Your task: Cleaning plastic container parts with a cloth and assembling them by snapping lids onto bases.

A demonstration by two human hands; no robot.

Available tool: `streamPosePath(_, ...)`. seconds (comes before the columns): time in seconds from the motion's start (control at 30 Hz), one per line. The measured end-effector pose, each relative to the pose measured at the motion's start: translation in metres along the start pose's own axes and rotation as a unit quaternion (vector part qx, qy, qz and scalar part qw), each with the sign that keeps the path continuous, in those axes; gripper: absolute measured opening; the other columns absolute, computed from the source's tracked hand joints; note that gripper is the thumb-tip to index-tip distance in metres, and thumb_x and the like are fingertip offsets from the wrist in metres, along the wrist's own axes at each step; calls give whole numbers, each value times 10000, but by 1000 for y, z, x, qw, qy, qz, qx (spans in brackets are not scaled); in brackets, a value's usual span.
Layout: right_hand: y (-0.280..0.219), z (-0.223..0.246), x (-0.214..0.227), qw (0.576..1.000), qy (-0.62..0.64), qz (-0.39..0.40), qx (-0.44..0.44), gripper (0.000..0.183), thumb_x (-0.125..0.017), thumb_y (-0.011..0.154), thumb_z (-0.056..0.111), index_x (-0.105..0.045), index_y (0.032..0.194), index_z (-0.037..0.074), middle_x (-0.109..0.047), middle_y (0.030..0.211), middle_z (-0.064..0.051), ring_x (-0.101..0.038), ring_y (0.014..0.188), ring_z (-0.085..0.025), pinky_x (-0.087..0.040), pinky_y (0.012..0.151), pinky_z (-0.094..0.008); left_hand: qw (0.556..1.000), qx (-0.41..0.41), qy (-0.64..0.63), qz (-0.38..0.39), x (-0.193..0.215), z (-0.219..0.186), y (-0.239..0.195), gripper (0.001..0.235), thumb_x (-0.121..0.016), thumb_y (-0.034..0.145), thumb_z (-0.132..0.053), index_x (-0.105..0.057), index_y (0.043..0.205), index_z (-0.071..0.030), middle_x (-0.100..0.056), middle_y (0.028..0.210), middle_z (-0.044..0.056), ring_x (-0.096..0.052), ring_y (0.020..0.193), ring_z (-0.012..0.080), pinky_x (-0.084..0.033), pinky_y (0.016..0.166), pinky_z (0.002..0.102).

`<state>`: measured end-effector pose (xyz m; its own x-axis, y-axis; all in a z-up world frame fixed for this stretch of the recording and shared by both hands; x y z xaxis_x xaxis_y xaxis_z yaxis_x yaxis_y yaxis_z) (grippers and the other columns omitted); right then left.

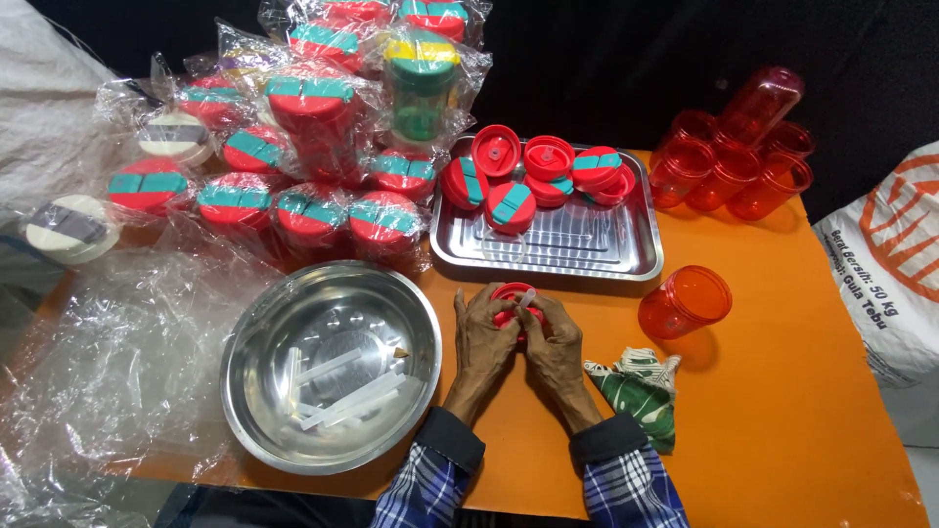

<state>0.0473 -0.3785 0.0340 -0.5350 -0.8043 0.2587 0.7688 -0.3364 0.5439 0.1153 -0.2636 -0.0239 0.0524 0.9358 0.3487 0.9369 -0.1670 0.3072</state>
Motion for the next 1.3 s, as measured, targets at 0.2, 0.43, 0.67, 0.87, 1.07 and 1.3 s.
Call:
streamPosePath(0.2,0,-14,-1,999,-35,3,-10,139,-710,962,104,-766,1090,106,-749,958,-78,-745,969,-265,-555,935,-416,1000,3,-3,-2,2,-3,-2,143,-759,753,-107,-785,894,-103,-718,1234,123,-628,1253,288,-81,1231,576)
streamPosePath(0.43,-8,-40,-3,998,-57,-6,8,99,-729,965,181,-748,1022,102,-735,894,-71,-714,936,-301,-442,1074,-488,1000,8,-5,2,-3,7,-2,137,-751,772,-111,-785,905,-105,-706,1260,137,-617,1266,291,-82,1232,564)
streamPosePath(0.67,-7,-44,-3,997,-77,-8,19,125,-754,947,225,-723,963,105,-728,862,-68,-710,909,-307,-428,1084,-497,1000,7,-23,4,-2,2,-3,127,-743,793,-94,-782,914,-78,-692,1262,190,-615,1255,350,-89,1217,594)
streamPosePath(0.87,-8,-40,-2,997,-74,-16,15,143,-755,942,235,-711,937,99,-720,842,-74,-716,894,-319,-466,1045,-493,1000,9,-22,1,-3,2,-4,101,-747,817,-127,-787,903,-96,-686,1268,179,-615,1257,347,-96,1214,591)
streamPosePath(1.07,-5,-41,-3,995,-93,-16,19,164,-757,939,264,-702,916,110,-710,812,-72,-713,851,-326,-476,1038,-498,1000,10,-12,15,-1,-1,-2,95,-730,820,-111,-775,904,-106,-683,1279,149,-611,1270,321,-114,1211,582)
streamPosePath(1.3,-7,-43,-3,994,-102,-21,27,191,-753,941,295,-690,901,119,-696,788,-61,-712,822,-324,-473,1046,-520,1000,-9,-8,24,-2,2,-4,110,-690,821,-83,-755,908,-102,-668,1291,153,-606,1270,333,-121,1195,610)
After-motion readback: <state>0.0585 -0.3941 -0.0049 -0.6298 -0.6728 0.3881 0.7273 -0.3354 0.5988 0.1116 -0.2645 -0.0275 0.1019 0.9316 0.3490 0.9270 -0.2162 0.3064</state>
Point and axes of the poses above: each hand's wrist, its own y-axis towards the middle knuckle, its own x-axis out of the back of the hand, z = x × y, the point moved 9 cm from there along y, towards the middle knuckle
